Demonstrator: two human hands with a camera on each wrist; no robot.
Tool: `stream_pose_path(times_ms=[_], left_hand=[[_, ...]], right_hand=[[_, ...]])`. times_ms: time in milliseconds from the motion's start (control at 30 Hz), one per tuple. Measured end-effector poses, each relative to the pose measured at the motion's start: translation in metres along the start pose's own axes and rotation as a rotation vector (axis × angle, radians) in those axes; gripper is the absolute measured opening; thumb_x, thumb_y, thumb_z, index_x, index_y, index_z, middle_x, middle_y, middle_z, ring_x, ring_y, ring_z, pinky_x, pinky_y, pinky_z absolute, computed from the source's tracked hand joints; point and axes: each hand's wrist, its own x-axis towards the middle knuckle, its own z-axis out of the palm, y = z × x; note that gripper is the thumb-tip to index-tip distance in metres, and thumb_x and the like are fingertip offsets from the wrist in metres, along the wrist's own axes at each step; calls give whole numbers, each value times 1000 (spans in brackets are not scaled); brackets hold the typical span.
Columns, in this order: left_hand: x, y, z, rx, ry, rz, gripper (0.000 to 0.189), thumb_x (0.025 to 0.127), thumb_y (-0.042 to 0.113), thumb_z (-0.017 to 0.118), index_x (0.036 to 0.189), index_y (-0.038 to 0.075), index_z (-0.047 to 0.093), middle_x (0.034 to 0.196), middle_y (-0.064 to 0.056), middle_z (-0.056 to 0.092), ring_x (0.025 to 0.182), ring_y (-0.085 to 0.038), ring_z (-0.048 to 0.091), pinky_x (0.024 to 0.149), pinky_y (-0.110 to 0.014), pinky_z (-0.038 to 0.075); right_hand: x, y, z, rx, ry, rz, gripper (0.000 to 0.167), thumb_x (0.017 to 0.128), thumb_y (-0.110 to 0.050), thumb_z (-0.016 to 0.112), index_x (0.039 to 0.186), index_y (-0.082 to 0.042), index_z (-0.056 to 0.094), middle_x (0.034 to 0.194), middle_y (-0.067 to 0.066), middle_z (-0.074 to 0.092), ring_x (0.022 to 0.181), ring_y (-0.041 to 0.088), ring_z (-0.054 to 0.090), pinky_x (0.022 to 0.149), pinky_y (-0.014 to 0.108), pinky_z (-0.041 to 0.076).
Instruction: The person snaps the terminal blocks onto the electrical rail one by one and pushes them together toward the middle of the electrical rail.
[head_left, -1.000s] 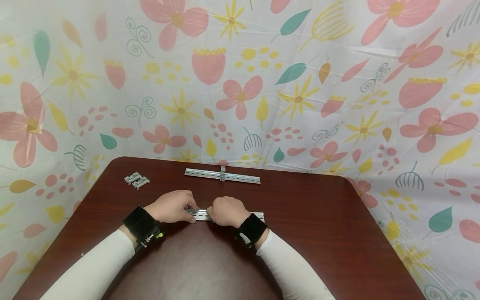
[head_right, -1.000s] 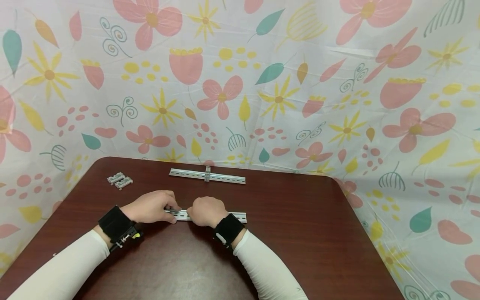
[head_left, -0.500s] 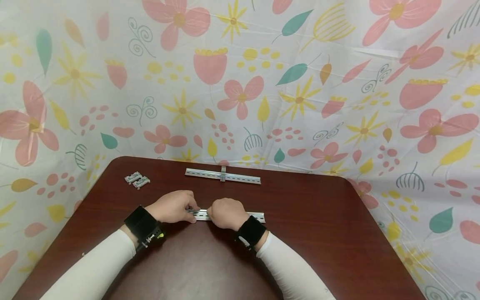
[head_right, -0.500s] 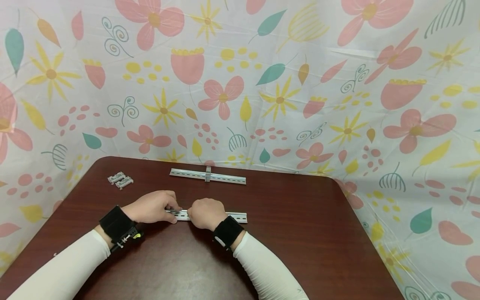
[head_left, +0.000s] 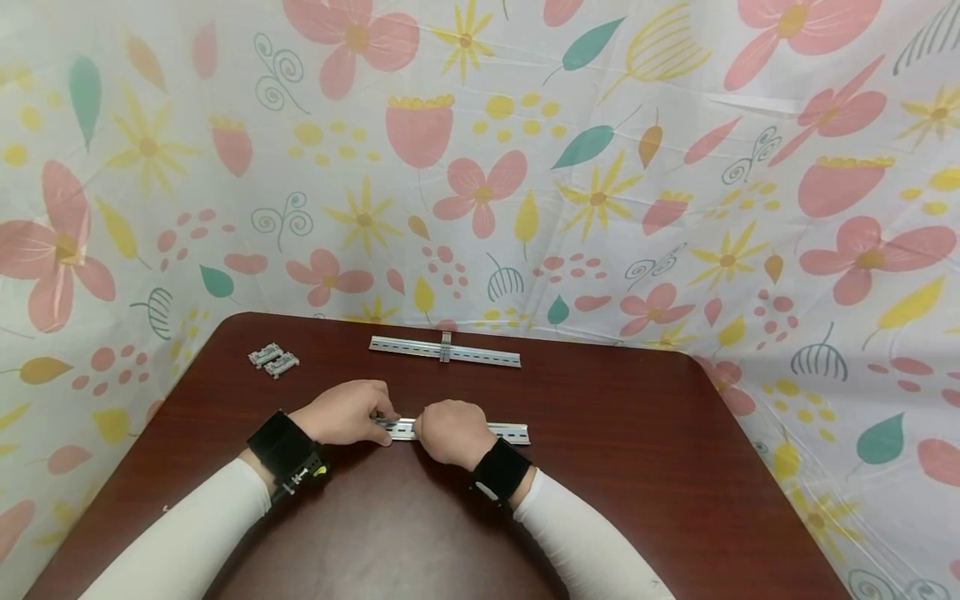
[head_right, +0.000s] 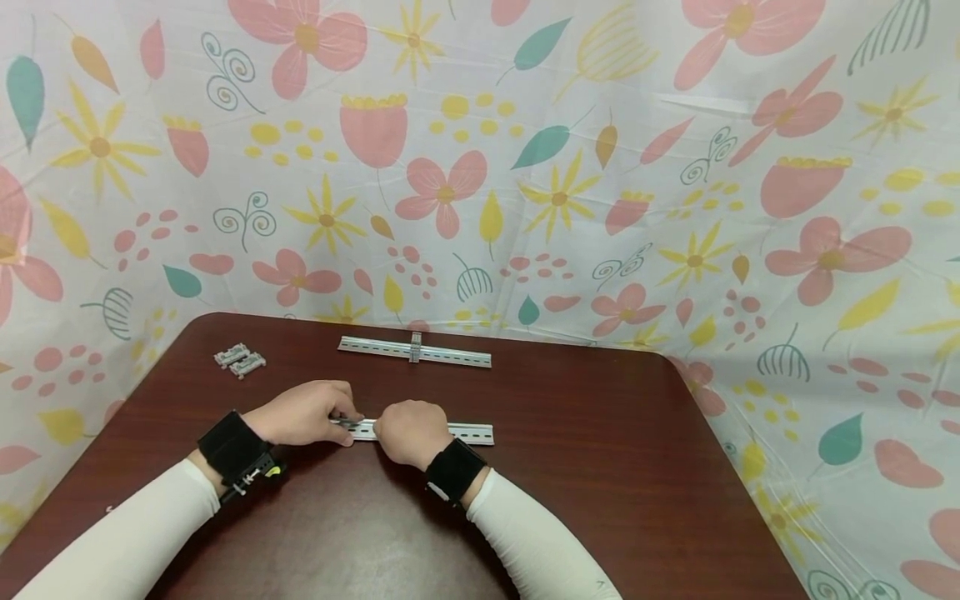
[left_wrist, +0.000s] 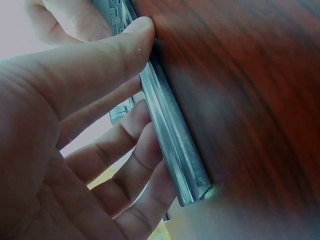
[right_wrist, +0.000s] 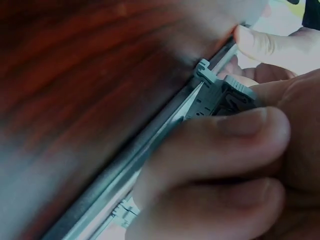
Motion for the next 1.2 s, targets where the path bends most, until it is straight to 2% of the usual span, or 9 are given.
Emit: stream_pose_path(times_ms=[100,200,233,333,400,567,633,967,1200], left_hand=[[0,-2,1,-5,-5,-5,22,87,18,97,108,14,90,95,5,68,78,-5,57,70,-28,52],[-1,-3,1,-2,-10,-14,23,87,19,97,109,15,90,95,5,67,78,-5,56,70,-28,51],[-1,-2,1,1,-10,-10,23,87,19,97,109,15,90,95,5,67,77,-5,56,69,-28,51],[0,-1,1,5,-8,6,22,87,19,96,108,16,90,94,5,66,76,-5,55,68,-28,50],[0,1,1,7,-8,11,21,87,18,96,107,16,90,94,4,66,76,-6,54,68,-28,50],[0,2,1,15,-5,-4,20,87,18,96,105,16,89,94,3,66,76,-6,55,68,-28,51],[0,1,1,20,-5,-2,21,86,18,96,106,17,89,95,3,67,77,-5,56,68,-28,51],[0,-6,-3,2,-27,19,23,88,22,95,109,17,87,98,6,67,83,-9,60,74,-29,53],[-2,-18,-9,27,16,-4,32,95,30,90,120,12,84,100,6,68,90,-11,64,81,-33,56]], right_hand=[[-2,-1,1,-7,14,-9,49,111,-30,63,63,-22,58,59,-3,52,55,17,55,41,39,46],[0,0,2,5,-14,2,48,111,-30,62,64,-23,57,61,-4,52,57,16,55,42,39,46],[-2,-3,-5,12,-45,23,46,109,-26,65,64,-21,58,61,-2,53,57,16,56,43,40,48],[-3,0,-5,40,-52,28,47,109,-26,65,63,-21,59,61,-2,54,57,16,57,43,40,47],[0,6,5,39,-26,14,46,108,-26,64,63,-23,58,61,-3,53,57,17,56,42,41,45],[0,6,4,50,-18,12,44,108,-26,65,64,-23,59,62,-3,53,57,17,55,42,41,45],[-4,0,-7,62,-40,29,46,109,-26,66,63,-21,59,61,-2,54,57,16,55,43,40,46],[-4,-3,-9,70,-42,56,47,110,-29,65,64,-22,59,62,-3,53,56,15,53,44,39,43],[-4,-3,-9,83,-40,66,47,109,-29,64,63,-21,59,62,-3,53,58,14,53,45,38,44]])
